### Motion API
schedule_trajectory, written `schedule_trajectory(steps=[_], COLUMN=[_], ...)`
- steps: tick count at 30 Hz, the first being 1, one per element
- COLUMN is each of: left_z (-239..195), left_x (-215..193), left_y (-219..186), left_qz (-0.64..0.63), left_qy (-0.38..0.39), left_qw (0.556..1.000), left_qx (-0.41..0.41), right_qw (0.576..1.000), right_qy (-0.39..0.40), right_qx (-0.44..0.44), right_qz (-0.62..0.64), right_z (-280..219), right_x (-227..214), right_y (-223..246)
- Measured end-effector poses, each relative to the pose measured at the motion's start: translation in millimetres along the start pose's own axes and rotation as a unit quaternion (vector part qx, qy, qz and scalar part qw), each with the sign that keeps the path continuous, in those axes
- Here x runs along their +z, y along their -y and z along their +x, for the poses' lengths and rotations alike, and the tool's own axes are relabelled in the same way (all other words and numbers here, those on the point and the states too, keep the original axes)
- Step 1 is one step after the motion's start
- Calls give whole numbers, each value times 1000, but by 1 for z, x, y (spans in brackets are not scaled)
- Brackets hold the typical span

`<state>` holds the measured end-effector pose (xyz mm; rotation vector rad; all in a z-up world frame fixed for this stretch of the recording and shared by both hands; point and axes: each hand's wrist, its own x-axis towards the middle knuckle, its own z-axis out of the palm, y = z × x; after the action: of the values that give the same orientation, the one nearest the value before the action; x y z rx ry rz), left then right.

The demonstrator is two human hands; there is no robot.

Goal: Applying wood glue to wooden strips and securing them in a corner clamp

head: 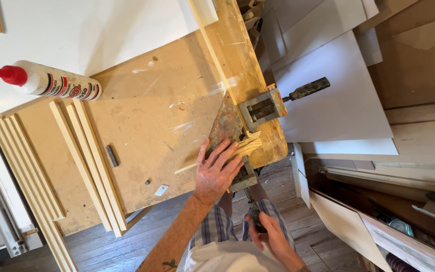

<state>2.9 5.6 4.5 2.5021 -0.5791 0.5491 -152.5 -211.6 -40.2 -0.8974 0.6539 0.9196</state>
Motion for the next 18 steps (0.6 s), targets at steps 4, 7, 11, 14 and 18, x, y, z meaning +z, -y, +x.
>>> schedule_trajectory(steps=[4, 7, 11, 14, 18], left_z=[0, 2, 6, 33, 29], left_x=[2, 5, 21, 10, 11], left_y=[-1, -6, 1, 13, 8], left_qz=[17, 24, -2, 6, 23], left_qy=[9, 14, -20, 52, 117], left_qw=[1000, 999, 998, 998, 992], left_qx=[-6, -37, -58, -38, -38], right_qw=[941, 784, 729, 675, 731], right_qy=[-70, -171, -170, -127, -36], right_qx=[-92, -267, -415, -465, -336], right_qz=[-319, -533, -518, -558, -593], right_z=[-12, -2, 21, 83, 176], right_x=[33, 13, 76, 115, 132], right_y=[61, 87, 205, 286, 330])
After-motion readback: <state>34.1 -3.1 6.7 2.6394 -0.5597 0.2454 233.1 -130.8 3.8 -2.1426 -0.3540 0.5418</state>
